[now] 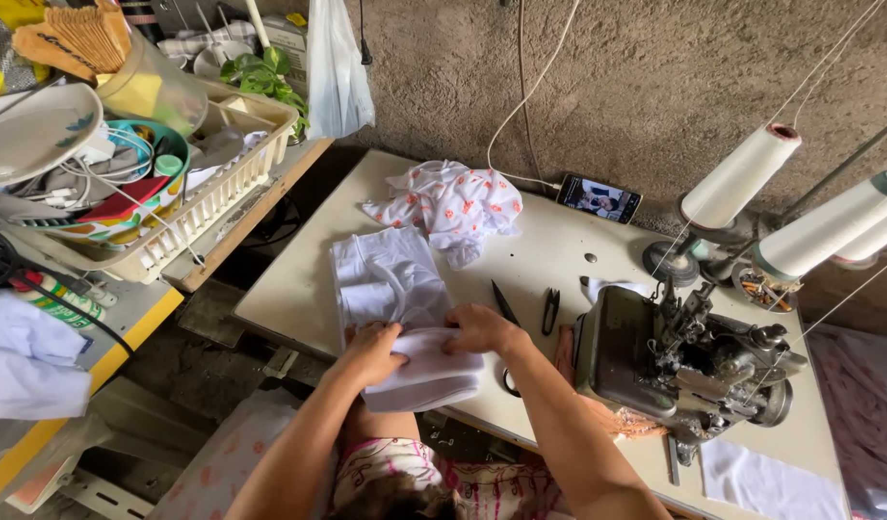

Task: The person folds a piece of white fabric on a table and uses scissors to trim the edges. A kitten walks onto the table, and the person picks it up and holds it in their lap while continuing to fold and cut the fabric.

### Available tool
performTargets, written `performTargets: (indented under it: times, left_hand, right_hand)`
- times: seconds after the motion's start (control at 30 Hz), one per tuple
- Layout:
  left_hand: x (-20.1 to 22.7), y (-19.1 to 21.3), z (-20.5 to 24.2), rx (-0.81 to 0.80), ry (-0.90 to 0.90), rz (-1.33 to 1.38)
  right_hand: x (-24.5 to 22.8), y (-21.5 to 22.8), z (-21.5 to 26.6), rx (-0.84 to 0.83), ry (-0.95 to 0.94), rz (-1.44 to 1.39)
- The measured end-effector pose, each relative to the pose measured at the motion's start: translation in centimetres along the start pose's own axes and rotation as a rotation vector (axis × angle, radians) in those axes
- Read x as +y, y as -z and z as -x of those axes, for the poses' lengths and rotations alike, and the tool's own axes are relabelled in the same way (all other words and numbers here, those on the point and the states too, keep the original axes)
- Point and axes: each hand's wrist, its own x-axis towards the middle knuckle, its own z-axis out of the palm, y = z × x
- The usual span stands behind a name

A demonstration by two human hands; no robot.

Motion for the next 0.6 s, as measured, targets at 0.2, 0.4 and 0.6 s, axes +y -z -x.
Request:
performTargets:
  times: [0.2,0.4,0.6]
  left_hand:
    - [-0.4,2.0,1.6,0.019,-0.042,0.000]
    - [0.2,1.8,6.7,0.761,-0.340,-0.004]
    - [-1.4,-4.9,8.9,0.987,-0.475,0.115]
  right_hand:
    - [-1.7,2.2,2.3,0.009,0.004,-0.055]
    - [-0.9,0.2,6.3,0.521,0.384,0.125]
    - [2.7,-8.4,8.5,0.651,0.551,0.384]
